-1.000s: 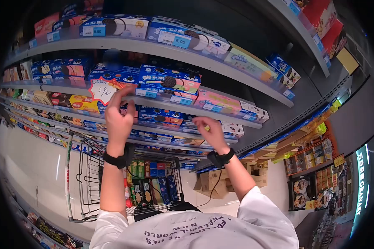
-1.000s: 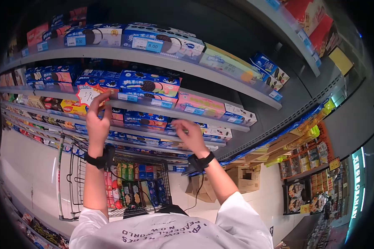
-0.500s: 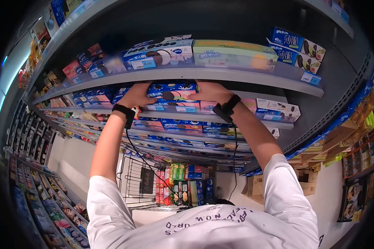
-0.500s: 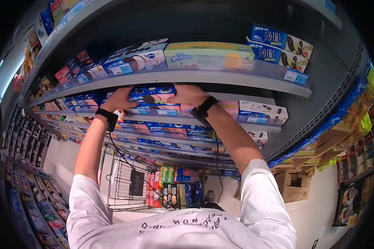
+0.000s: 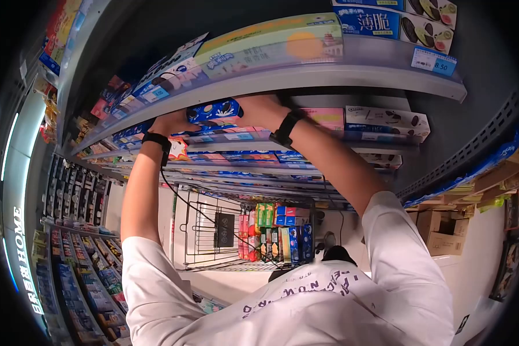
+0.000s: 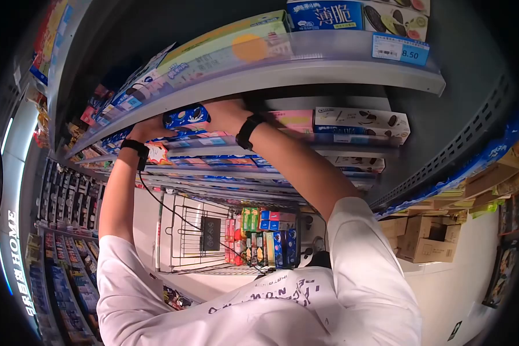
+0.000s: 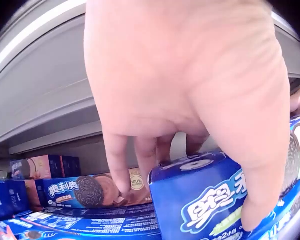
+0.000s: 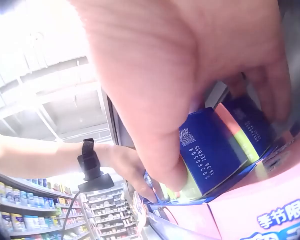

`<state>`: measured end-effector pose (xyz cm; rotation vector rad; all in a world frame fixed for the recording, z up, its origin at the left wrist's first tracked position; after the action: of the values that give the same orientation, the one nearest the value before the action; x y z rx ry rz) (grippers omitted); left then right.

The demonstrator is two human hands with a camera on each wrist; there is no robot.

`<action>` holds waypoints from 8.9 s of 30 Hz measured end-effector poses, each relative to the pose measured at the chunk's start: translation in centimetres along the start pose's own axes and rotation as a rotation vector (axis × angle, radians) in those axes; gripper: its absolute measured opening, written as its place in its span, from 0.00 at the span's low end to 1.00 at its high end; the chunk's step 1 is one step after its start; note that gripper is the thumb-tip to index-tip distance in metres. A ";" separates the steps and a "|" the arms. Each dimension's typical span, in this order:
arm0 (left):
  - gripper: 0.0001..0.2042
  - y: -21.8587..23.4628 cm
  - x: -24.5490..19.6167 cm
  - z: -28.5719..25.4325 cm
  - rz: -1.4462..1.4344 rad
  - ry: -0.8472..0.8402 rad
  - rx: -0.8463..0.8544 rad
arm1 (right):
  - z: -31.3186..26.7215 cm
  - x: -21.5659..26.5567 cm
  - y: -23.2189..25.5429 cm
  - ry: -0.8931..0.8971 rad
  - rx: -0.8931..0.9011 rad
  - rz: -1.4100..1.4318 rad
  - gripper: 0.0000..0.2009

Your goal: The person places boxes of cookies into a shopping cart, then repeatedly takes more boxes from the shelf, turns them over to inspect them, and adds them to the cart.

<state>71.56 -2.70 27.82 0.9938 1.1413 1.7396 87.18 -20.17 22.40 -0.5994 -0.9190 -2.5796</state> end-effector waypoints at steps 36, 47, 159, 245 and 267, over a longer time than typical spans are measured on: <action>0.28 -8.6 -3.6 -55.3 -1.775 1.176 -0.409 | -34.9 30.9 -16.3 -1.274 0.108 0.878 0.25; 0.32 -4.5 -1.0 -57.5 -1.808 0.950 -0.639 | -32.9 34.5 -16.5 -1.184 0.053 1.061 0.26; 0.29 -4.2 -2.3 -63.3 -1.825 1.289 -0.422 | -33.6 39.2 -17.5 -0.797 -0.313 0.618 0.41; 0.22 -5.8 -3.4 -60.1 -1.928 1.226 -0.461 | -37.2 36.9 -16.9 -0.985 -0.345 0.670 0.37; 0.40 -2.1 -2.9 -59.0 -1.694 0.837 -0.618 | -35.2 37.0 -16.3 -0.963 -0.381 0.919 0.36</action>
<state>19.30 -22.79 8.79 -1.0357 1.1141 0.7772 38.74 -37.59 7.39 -1.9098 -0.1962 -1.5412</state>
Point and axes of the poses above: each hand's wrist, its own z-axis towards the middle knuckle, its own y-axis out of the back of the hand, x = y × z, the point moved 4 cm from there along z, towards the middle knuckle, and after that the axes turned 14 degrees about -x, right-handed, at the moved point
